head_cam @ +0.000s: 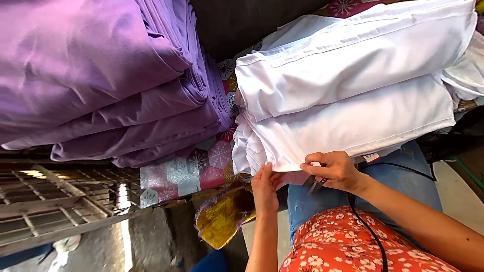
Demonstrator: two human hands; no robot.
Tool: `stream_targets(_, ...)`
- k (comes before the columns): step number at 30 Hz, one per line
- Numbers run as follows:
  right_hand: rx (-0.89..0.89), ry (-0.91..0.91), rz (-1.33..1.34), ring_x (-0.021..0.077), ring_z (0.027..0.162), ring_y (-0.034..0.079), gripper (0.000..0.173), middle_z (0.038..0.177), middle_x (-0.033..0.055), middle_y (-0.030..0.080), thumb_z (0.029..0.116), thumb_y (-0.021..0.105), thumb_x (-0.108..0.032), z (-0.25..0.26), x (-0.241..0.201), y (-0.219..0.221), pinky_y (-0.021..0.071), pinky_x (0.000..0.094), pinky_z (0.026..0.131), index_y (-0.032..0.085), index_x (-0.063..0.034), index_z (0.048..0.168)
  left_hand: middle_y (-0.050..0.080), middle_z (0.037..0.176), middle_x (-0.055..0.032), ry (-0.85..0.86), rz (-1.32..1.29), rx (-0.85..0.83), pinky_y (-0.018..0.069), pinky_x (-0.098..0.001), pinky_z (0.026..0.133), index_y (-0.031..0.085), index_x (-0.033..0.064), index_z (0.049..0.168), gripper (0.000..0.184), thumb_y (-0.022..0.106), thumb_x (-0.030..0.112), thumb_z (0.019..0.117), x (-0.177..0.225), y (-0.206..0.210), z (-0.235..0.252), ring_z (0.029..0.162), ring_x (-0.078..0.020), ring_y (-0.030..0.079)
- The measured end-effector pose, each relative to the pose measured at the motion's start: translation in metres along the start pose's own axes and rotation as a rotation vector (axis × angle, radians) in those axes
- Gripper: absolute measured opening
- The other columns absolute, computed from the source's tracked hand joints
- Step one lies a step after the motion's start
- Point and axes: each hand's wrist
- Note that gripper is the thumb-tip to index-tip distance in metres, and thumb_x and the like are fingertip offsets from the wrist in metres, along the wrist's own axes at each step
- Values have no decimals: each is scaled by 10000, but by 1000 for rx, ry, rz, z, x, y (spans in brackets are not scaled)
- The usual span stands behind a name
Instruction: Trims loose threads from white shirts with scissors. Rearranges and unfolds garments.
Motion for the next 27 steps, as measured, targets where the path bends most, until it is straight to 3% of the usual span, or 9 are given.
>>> stream_targets(2,-88,10,-58,193,539,584,173,928,115,728,928,592,-53,-5,1,2,437,313,445,758,-66,973,733,821,-67,5,-213,65,624,-273,694,618,-28,1066,171,453,17,1055,-3,8,1,713,-130,732)
stream_targets(6,-221,307,40,240,685,711,174,1040,113,750,918,615,-122,-8,-1,2,543,404,506,765,-67,989,740,924,-73,-20,-418,20,621,-303,817,588,-6,1171,237,377,67,1091,-3,6,-18,833,-155,746)
stream_targets(9,-63,519,300,78,833,658,245,999,85,721,986,661,-252,9,-13,2,545,212,722,769,-34,1015,758,903,-53,30,-415,26,621,-263,799,621,-5,1152,251,382,8,1078,-2,5,-27,803,-122,748)
stream_targets(12,-47,465,273,125,868,693,357,1098,91,722,928,736,-374,20,-18,9,574,292,696,768,-79,1126,763,870,-51,79,-372,30,619,-237,739,661,-10,1076,256,406,-17,1066,-1,4,-29,757,-103,741)
stream_targets(15,-39,355,164,176,717,698,178,1057,111,743,922,700,-213,21,-18,20,534,334,542,773,-80,1015,755,821,-40,133,-312,34,608,-214,690,679,3,998,255,433,-42,1048,-3,3,-28,719,-85,728)
stream_targets(20,1,424,269,116,795,682,156,992,101,731,956,666,-168,12,-19,26,550,261,660,759,-43,950,736,753,20,279,43,-50,579,-190,662,711,40,908,243,504,-52,996,-10,-34,-24,678,-35,689)
stream_targets(24,37,492,350,65,851,665,158,983,92,724,953,686,-161,8,-19,26,544,196,741,755,-19,954,661,788,67,443,351,256,556,-212,716,615,3,1023,190,443,75,1060,0,-104,-1,729,-13,648)
stream_targets(26,64,501,378,48,855,651,157,972,94,718,948,690,-149,8,-21,27,530,167,754,750,-4,950,679,790,23,323,377,351,566,-221,719,638,-14,989,459,286,244,1132,11,-115,1,726,-42,662)
stream_targets(27,79,490,389,43,860,647,155,973,99,715,943,693,-141,9,-20,28,526,157,762,749,3,951,716,850,-19,205,401,244,571,-258,755,656,-38,1015,654,152,362,1132,19,-107,-5,775,-78,687)
Point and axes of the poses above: each hand's wrist, its own z-axis towards the middle knuckle, its own y-axis out of the palm, x = y × z
